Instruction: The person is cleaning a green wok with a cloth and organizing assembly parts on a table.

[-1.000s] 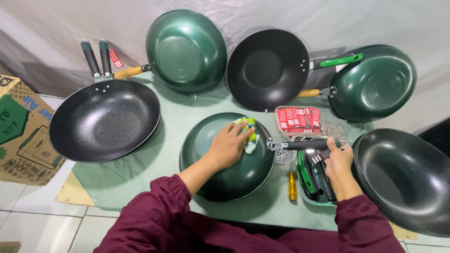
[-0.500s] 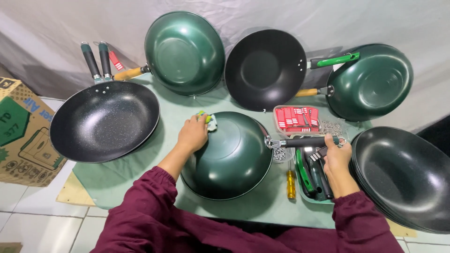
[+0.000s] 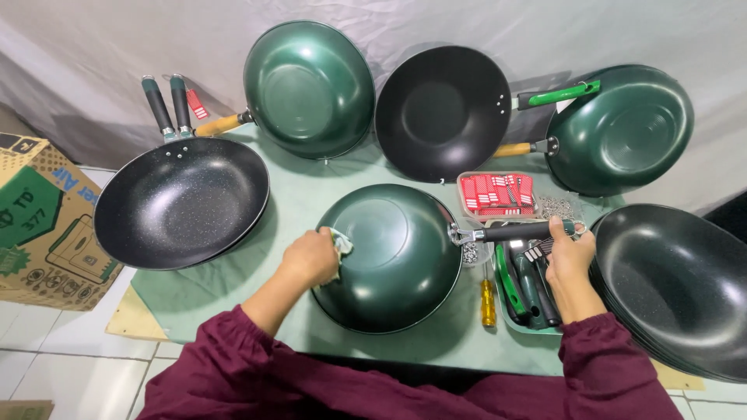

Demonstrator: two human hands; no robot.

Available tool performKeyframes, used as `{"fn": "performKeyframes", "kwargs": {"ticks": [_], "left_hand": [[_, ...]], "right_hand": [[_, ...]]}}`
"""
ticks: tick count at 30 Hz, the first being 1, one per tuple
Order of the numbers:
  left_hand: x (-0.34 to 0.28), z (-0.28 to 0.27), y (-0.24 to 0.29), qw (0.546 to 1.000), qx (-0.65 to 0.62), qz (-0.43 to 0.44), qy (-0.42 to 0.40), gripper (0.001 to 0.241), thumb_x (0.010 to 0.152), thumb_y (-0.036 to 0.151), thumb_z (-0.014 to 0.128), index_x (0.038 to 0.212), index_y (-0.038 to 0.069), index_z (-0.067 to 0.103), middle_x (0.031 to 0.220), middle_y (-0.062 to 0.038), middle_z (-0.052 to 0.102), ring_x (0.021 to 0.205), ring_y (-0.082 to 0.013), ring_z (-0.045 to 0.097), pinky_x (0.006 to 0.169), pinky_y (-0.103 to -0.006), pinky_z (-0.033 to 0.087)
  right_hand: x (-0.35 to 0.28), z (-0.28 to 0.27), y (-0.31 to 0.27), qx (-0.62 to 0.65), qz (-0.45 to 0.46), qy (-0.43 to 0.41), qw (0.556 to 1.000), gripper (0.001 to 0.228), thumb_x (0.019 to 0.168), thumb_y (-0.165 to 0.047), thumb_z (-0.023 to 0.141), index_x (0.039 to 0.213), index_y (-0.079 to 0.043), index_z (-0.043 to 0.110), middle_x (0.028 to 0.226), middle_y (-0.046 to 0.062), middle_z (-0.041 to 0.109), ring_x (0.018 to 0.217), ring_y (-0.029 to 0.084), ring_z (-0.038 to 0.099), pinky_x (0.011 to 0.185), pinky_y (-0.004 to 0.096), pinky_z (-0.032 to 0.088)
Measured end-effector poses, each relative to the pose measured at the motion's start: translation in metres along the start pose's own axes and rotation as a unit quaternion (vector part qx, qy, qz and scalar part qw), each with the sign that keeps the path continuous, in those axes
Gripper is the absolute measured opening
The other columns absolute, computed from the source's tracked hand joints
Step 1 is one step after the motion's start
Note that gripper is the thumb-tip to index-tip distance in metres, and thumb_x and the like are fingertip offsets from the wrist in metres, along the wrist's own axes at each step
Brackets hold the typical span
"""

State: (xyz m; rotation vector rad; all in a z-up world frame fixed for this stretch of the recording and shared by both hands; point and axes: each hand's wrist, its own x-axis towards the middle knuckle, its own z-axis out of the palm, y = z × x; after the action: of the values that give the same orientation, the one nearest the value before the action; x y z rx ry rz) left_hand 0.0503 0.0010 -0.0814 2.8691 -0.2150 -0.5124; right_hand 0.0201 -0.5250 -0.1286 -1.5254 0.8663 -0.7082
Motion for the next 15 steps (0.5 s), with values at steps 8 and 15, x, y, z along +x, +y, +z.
{"fn": "performKeyframes", "kwargs": {"ticks": [8, 15], "left_hand": [[-0.08, 0.01, 0.077, 0.896, 0.217, 0.167, 0.35, 0.032, 0.088, 0.014, 0.051, 0.11, 0.0, 0.07, 0.09, -0.016, 0.067, 0.072, -0.0269, 0.07, 0.055, -0.0342, 0.056], [-0.081, 0.003, 0.118, 0.856, 0.036, 0.375, 0.353, 0.06, 0.085, 0.008, 0.048, 0.144, 0.004, 0.054, 0.141, -0.028, 0.054, 0.116, -0.049, 0.055, 0.096, -0.0508, 0.045]], "right_hand": [[-0.033, 0.002, -0.029, 0.022, 0.025, -0.008, 0.999, 0.051, 0.101, -0.027, 0.081, 0.131, -0.01, 0.044, 0.113, 0.009, 0.053, 0.105, 0.024, 0.063, 0.082, 0.062, 0.05], [0.013, -0.005, 0.022, 0.098, 0.076, -0.05, 0.991, 0.056, 0.099, -0.014, 0.079, 0.135, -0.01, 0.037, 0.114, 0.014, 0.049, 0.098, 0.034, 0.067, 0.077, 0.072, 0.053]]}}
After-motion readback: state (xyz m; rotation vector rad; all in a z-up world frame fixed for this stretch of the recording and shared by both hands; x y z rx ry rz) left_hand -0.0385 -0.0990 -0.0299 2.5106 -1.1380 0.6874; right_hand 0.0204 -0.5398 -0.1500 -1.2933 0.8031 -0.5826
